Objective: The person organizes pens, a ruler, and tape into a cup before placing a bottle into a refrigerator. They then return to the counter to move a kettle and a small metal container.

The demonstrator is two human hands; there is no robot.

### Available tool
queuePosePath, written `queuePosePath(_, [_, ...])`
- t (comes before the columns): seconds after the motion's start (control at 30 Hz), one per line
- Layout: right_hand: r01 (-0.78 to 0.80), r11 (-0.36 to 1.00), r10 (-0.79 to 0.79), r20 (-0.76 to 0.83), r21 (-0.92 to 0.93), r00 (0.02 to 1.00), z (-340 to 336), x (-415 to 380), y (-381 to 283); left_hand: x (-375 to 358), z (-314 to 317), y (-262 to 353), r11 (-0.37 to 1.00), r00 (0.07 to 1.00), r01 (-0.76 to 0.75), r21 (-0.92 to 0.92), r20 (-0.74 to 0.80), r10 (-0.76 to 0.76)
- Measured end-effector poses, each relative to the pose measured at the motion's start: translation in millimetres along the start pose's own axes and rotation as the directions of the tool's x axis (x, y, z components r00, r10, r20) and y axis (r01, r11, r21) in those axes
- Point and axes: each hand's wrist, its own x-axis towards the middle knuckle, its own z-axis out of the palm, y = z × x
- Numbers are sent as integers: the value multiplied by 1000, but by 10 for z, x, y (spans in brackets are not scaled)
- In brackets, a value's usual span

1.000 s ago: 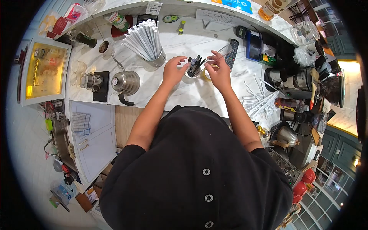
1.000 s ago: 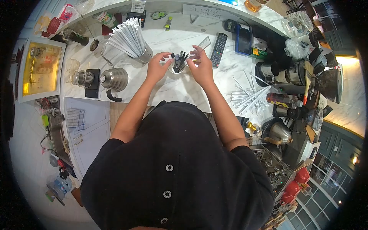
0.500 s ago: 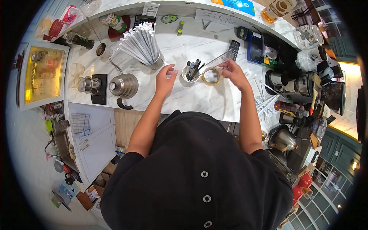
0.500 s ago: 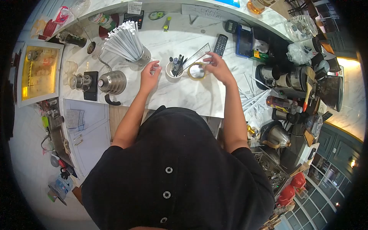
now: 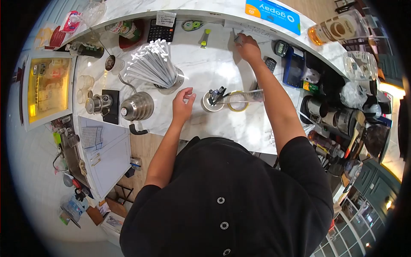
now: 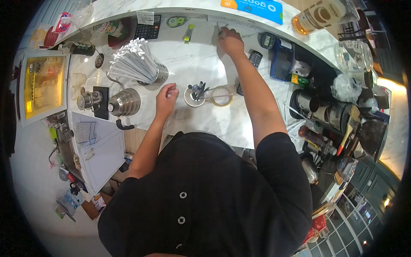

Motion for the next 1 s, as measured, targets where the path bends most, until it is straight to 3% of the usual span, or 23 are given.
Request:
queuePosePath(0.07, [-9, 989, 0, -61, -151, 998, 50, 90, -65, 6, -15, -4, 999, 1000, 29, 12, -11, -29])
queuePosePath(0.17, [61, 972, -68, -25, -229, 997, 183, 50, 39, -63, -30, 36, 997, 999, 45, 55, -28, -43])
queuePosePath(0.4, [190, 947, -216, -75, -258, 974, 219, -632, 203, -142, -24, 134, 999, 999, 21, -29, 37, -20])
queuePosePath(0.5, [212, 977, -215, -217, -36, 952, 140, -914, 244, -176, -21, 154, 999, 998, -5, -51, 62, 8])
queuePosePath(0.53, [211, 977, -214, -223, -38, 951, 29, -1043, 132, -196, -30, 151, 998, 997, -8, -63, 77, 13])
queuePosePath(0.6, [-18, 941, 89, -194, 338, 977, -246, -1398, -76, -227, -37, 157, 996, 995, -32, -78, 88, 39])
queuePosePath(0.63, [45, 916, 63, -251, 400, 966, -336, -1608, -134, -239, -33, 178, 994, 994, -52, -93, 94, 61])
queuePosePath(0.73, [-101, 917, 208, -246, 387, 947, -423, -2452, -343, -287, -51, 314, 991, 984, -101, -92, 137, 113])
queuePosePath(0.77, [-73, 906, 197, -263, 417, 944, -359, -2639, -389, -289, -42, 332, 990, 984, -104, -98, 138, 117])
queuePosePath(0.8, [-168, 913, 245, -168, 372, 955, -411, -2802, -515, -283, -28, 342, 991, 982, -97, -89, 156, 110])
queuePosePath(1.0, [-182, 908, 225, -73, 377, 972, -318, -3002, -937, -238, 98, 284, 988, 968, -147, -36, 200, 151])
